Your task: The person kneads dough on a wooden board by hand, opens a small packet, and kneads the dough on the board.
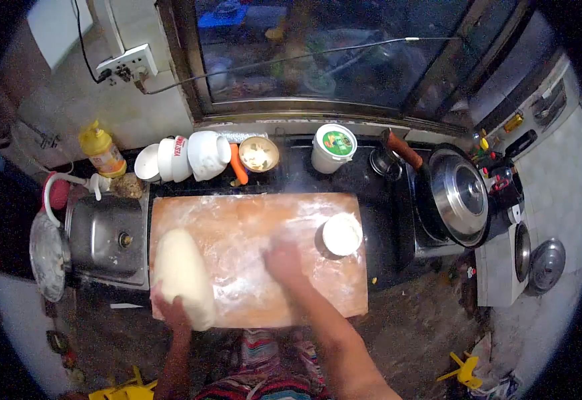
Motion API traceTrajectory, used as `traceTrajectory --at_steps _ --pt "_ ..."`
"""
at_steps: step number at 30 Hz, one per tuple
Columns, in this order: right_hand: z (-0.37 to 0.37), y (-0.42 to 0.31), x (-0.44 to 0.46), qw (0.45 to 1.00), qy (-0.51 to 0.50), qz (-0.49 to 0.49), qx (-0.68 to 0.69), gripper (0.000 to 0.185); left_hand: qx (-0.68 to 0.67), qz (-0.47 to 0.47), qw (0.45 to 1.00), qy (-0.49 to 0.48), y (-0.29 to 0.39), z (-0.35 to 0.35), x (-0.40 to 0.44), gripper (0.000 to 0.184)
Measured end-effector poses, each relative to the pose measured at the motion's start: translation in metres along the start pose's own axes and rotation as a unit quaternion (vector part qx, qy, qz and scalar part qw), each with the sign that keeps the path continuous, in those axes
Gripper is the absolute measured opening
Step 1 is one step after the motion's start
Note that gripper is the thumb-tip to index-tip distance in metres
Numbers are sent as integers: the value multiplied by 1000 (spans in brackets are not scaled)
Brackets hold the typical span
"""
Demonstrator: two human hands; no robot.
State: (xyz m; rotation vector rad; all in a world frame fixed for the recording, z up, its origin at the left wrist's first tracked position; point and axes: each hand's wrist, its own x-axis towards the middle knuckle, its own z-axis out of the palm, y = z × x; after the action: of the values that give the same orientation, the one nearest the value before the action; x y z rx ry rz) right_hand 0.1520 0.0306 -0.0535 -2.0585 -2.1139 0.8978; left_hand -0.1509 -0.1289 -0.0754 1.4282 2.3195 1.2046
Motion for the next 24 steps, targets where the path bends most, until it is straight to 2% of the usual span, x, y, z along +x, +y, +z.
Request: traceTrajectory --at_steps 2,3,4,6,9,12,13,16,17,19,21,22,23,24 --pt "22 -3 -29 961 26 -191 197 52 119 -19 992 -28 59 11 -5 61" --pt "17 -21 -49 919 26 -143 367 46 112 28 992 -47 89 19 -11 58" --pt "24 -20 -53 920 35 -138 366 46 105 77 989 -68 118 24 -16 56" --pt "30 -21 -57 914 48 -117 385 47 64 203 962 -173 169 10 -13 51" --pt "-5 -40 -70 870 35 -52 488 49 -121 165 960 -193 174 3 -11 48" --pt "-7 -41 -70 844 -16 -30 535 59 -148 -11 974 -170 130 17 -11 52" --pt "-27 -64 -85 796 -19 11 605 65 -158 -70 971 -163 116 27 -13 53" --pt "-13 -54 -80 851 0 8 525 68 -94 -39 991 -93 119 80 -26 65" --pt "-8 -46 -82 874 5 -3 485 67 -65 -58 988 -124 129 81 -31 73" --pt "-3 -22 -82 917 17 -30 398 66 -58 -16 985 -163 148 57 -42 73" --pt "8 8 -86 920 -7 -29 392 63 -37 35 979 -200 145 41 -55 66" --pt "2 14 -90 920 -19 -28 389 61 -5 10 974 -226 146 31 -50 64" --pt "-11 19 -85 943 -82 22 323 58 26 -16 968 -250 150 23 -39 62" --pt "-17 13 -82 940 -18 0 340 56 56 -43 960 -273 156 20 -27 59"
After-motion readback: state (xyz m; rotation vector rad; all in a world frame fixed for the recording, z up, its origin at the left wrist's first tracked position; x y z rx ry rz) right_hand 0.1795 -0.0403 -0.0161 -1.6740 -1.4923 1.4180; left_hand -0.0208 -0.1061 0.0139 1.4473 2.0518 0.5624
